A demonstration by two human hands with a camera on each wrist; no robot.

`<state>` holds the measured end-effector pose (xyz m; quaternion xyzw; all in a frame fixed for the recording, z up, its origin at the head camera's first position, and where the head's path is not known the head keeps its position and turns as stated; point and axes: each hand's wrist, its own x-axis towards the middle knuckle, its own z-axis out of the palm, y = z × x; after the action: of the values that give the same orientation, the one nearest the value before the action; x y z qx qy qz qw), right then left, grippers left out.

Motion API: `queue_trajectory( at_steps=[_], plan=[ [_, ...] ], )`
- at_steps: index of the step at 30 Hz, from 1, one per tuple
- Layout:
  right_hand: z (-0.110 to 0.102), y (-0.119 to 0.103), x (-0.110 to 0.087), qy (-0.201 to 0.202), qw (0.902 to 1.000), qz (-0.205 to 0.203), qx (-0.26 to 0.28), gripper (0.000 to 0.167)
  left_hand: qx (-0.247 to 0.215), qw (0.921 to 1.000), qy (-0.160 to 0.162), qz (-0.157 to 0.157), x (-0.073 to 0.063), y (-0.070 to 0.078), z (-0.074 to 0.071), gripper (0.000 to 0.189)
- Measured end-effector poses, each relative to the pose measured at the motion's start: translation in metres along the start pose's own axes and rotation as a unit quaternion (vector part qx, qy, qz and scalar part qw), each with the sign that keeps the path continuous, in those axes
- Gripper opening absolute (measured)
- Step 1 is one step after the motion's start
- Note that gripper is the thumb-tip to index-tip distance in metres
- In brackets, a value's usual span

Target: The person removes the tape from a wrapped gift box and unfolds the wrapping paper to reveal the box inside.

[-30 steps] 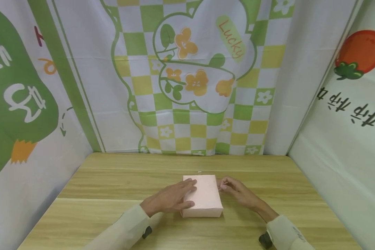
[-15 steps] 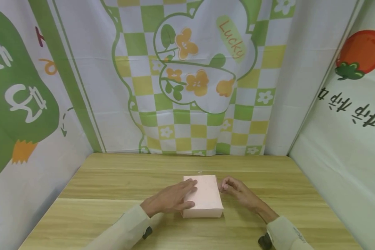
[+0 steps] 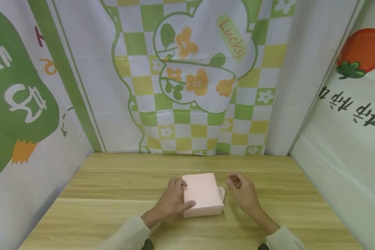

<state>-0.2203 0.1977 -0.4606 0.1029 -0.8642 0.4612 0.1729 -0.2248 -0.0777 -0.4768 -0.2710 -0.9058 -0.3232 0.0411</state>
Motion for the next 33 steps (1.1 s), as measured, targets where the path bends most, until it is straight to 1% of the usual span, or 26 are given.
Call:
queue_trajectory(
  at_steps=[1,2,3,5,6,8,9,10,11,13,14,15,17,18,19,20,21,22,24,26,27,28,29,31,32,33],
  plan=[
    [0.003,-0.009,-0.005,-0.022,0.9996,0.016,0.004,0.027,-0.046,0.9986,0.004,-0.024,-0.003,-0.001,0.003,0.060],
    [0.007,-0.017,-0.010,-0.047,0.9981,0.037,0.014,0.029,-0.092,0.9948,0.005,-0.045,-0.005,-0.002,0.006,0.061],
    [0.011,-0.023,-0.016,-0.071,0.9952,0.063,0.024,0.033,-0.132,0.9889,0.002,-0.068,-0.007,-0.004,0.010,0.061],
    [0.016,-0.027,-0.022,-0.111,0.9870,0.110,0.040,0.045,-0.206,0.9723,-0.013,-0.110,-0.011,-0.009,0.013,0.060],
    [0.018,-0.026,-0.024,-0.125,0.9824,0.132,0.045,0.050,-0.232,0.9644,-0.024,-0.124,-0.012,-0.011,0.014,0.059],
    [0.019,-0.019,-0.027,-0.155,0.9728,0.163,0.055,0.061,-0.250,0.9564,-0.048,-0.142,-0.016,-0.016,0.015,0.059],
    [0.017,-0.013,-0.028,-0.182,0.9660,0.172,0.064,0.067,-0.257,0.9537,-0.063,-0.144,-0.017,-0.019,0.014,0.059],
    [0.015,-0.008,-0.029,-0.216,0.9589,0.170,0.072,0.072,-0.263,0.9513,-0.076,-0.142,-0.019,-0.021,0.013,0.060],
    [0.013,-0.002,-0.029,-0.250,0.9513,0.162,0.078,0.078,-0.262,0.9512,-0.090,-0.135,-0.020,-0.023,0.011,0.059],
    [0.006,0.007,-0.028,-0.303,0.9428,0.121,0.070,0.088,-0.246,0.9562,-0.113,-0.112,-0.023,-0.026,0.008,0.060],
    [0.003,0.011,-0.027,-0.320,0.9409,0.092,0.060,0.090,-0.235,0.9596,-0.120,-0.097,-0.024,-0.027,0.006,0.061],
    [0.000,0.014,-0.025,-0.333,0.9398,0.065,0.044,0.090,-0.215,0.9657,-0.124,-0.078,-0.024,-0.028,0.006,0.062],
    [-0.004,0.017,-0.021,-0.332,0.9431,0.017,-0.008,0.082,-0.136,0.9836,-0.116,-0.026,-0.024,-0.030,0.006,0.061],
    [-0.005,0.017,-0.019,-0.324,0.9451,0.001,-0.040,0.075,-0.089,0.9904,-0.106,0.000,-0.023,-0.031,0.006,0.061],
    [-0.006,0.018,-0.017,-0.319,0.9452,-0.013,-0.067,0.066,-0.039,0.9944,-0.094,0.026,-0.022,-0.031,0.006,0.059],
    [-0.007,0.018,-0.015,-0.315,0.9439,-0.030,-0.095,0.056,0.006,0.9953,-0.080,0.054,-0.021,-0.031,0.006,0.055],
    [-0.007,0.018,-0.014,-0.310,0.9408,-0.052,-0.126,0.050,0.051,0.9935,-0.065,0.079,-0.020,-0.031,0.006,0.052],
    [-0.007,0.019,-0.013,-0.305,0.9361,-0.084,-0.155,0.046,0.086,0.9896,-0.052,0.103,-0.019,-0.031,0.005,0.049],
    [-0.006,0.020,-0.012,-0.285,0.9215,-0.160,-0.210,0.044,0.134,0.9800,-0.038,0.143,-0.016,-0.030,0.002,0.040],
    [-0.005,0.023,-0.011,-0.256,0.9045,-0.241,-0.241,0.043,0.151,0.9718,-0.034,0.178,-0.012,-0.029,-0.003,0.032],
    [-0.005,0.025,-0.010,-0.236,0.8952,-0.284,-0.250,0.044,0.161,0.9671,-0.033,0.194,-0.011,-0.029,-0.005,0.032],
    [-0.004,0.028,-0.008,-0.214,0.8867,-0.321,-0.254,0.040,0.166,0.9635,-0.032,0.207,-0.010,-0.029,-0.007,0.033],
    [-0.004,0.029,-0.007,-0.192,0.8783,-0.353,-0.258,0.037,0.169,0.9618,-0.035,0.212,-0.010,-0.029,-0.009,0.036],
    [-0.004,0.032,-0.005,-0.152,0.8655,-0.401,-0.259,0.032,0.158,0.9635,-0.045,0.212,-0.011,-0.028,-0.012,0.040],
    [-0.003,0.033,-0.004,-0.136,0.8608,-0.419,-0.255,0.032,0.154,0.9652,-0.050,0.206,-0.012,-0.028,-0.012,0.043],
    [-0.003,0.033,-0.004,-0.129,0.8589,-0.426,-0.253,0.034,0.151,0.9673,-0.057,0.196,-0.013,-0.028,-0.012,0.042]
  ],
)
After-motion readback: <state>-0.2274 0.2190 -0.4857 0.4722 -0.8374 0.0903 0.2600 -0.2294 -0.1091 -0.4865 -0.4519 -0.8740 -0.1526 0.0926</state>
